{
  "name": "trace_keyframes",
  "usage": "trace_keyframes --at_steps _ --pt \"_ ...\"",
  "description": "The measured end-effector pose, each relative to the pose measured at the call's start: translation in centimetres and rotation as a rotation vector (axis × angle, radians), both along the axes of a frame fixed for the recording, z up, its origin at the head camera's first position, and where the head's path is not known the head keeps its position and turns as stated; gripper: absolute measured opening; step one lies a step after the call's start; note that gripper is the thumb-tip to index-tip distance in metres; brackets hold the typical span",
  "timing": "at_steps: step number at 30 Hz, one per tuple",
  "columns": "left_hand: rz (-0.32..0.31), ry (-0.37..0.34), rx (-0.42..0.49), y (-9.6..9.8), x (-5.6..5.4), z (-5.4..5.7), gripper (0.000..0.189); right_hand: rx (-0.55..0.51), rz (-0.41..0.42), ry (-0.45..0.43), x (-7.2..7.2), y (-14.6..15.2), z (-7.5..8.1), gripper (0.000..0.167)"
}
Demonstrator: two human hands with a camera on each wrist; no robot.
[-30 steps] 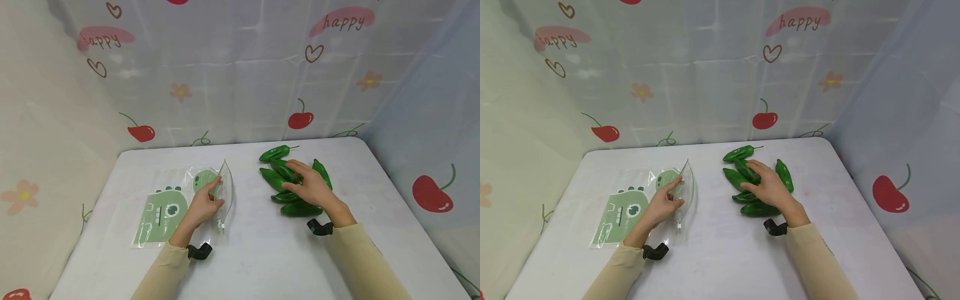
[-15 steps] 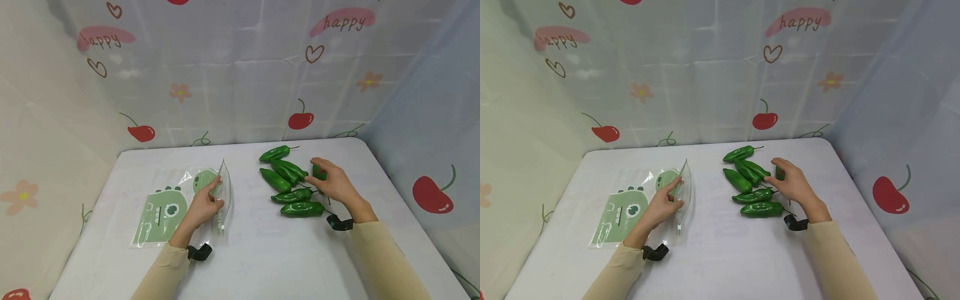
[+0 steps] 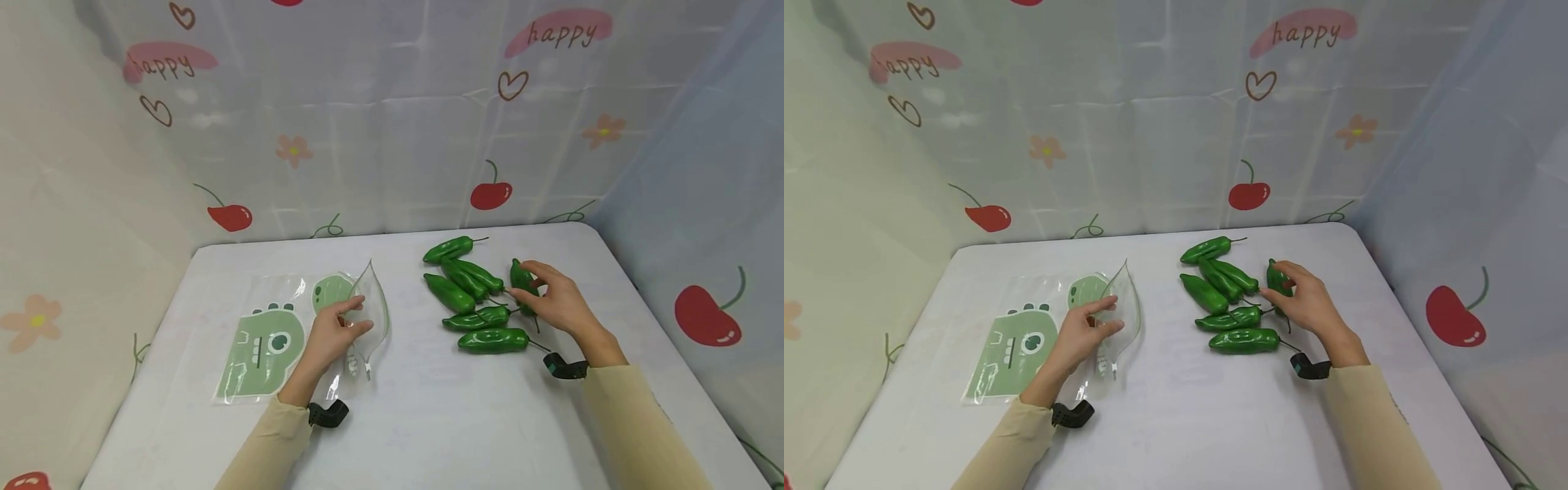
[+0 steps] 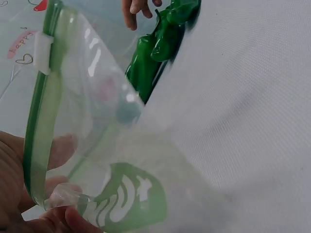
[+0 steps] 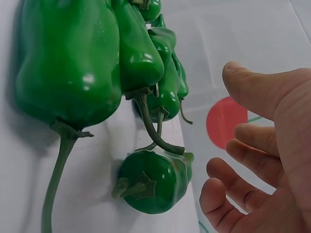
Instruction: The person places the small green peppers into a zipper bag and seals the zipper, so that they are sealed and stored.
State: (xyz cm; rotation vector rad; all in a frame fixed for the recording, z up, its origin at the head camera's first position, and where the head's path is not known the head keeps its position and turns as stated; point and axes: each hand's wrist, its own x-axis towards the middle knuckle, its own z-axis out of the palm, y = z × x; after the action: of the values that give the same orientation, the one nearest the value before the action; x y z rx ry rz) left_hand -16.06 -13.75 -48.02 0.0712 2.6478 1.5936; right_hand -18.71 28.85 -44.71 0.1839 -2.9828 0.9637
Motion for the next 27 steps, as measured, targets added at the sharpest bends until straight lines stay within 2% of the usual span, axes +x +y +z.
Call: trace_keyframes --at_steps 2,8,11,21,27 --pt "-0.002 -0.015 -0.028 0.1 0.0 0.1 0.067 0.002 -0.001 0.000 0.0 0.0 0.0 0.069" --pt "-0.028 -0.023 -0.098 0.5 0.1 0.5 0.106 0.006 -0.009 0.003 0.1 0.2 -0.1 0.068" --pt "-0.036 -0.021 -0.130 0.5 0.1 0.6 0.116 0.017 -0.015 0.004 0.2 0.4 -0.4 0.068" --pt "-0.052 -0.014 -0.156 0.4 0.0 0.5 0.124 0.019 -0.019 -0.003 0.2 0.9 -0.9 0.070" --pt "-0.052 -0.038 -0.147 0.4 -0.2 0.4 0.127 0.033 -0.064 -0.066 0.1 1.5 -1.0 0.079"
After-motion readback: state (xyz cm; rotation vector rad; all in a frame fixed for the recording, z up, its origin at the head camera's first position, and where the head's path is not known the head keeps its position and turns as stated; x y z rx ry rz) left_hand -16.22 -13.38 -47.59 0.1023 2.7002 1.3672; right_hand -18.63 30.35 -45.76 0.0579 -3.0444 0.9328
